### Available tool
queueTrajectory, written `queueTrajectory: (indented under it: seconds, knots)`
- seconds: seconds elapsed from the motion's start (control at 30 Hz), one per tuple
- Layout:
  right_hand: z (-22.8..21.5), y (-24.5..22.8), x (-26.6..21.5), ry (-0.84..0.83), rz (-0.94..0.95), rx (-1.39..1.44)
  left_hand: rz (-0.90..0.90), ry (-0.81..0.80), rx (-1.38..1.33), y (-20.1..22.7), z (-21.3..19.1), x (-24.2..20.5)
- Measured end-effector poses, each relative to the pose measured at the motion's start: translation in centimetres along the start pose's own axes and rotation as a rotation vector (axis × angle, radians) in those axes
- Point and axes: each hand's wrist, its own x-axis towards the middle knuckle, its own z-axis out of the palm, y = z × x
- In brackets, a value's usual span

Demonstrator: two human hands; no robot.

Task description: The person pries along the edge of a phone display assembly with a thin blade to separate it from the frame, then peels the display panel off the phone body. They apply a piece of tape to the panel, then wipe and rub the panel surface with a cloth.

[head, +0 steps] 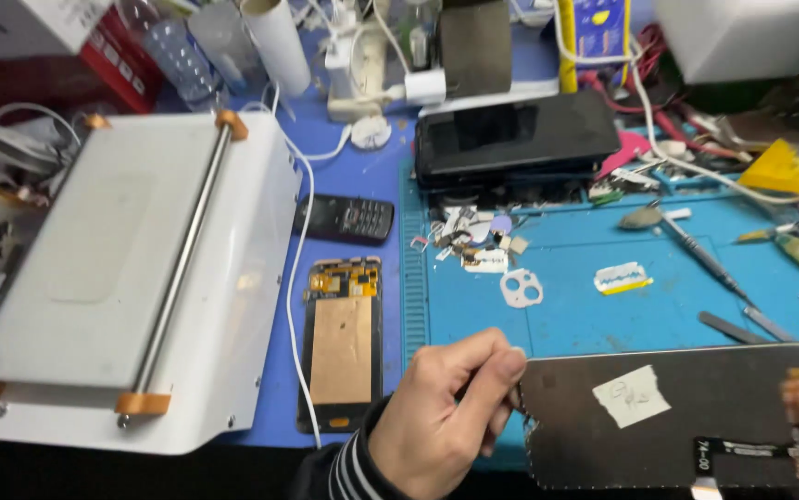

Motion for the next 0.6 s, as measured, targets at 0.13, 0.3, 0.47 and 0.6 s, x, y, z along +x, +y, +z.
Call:
queueTrajectory:
  seconds: [0.13, 0.3, 0.47, 0.6]
  knots:
    - [11.2, -12.2, -0.3, -0.010, 0.201, 0.071, 0.065, -0.024, -0.089, -1.5, 0.3, -0.2]
    - [13.3, -17.4, 0.8, 0.031, 0.494, -0.132, 0.216, 0.142, 0.293, -1.1, 0.5, 0.2]
    - [12.8, -17.4, 0.3, -0.024, 0.463, -0.103, 0.313, 0.309, 0.677, -1.3, 0.3, 0.7]
    - [14.2, -19.3, 0.9, -0.040, 0.550, -0.233, 0.370, 0.477, 0.742, -0.6, -0.7, 0.6]
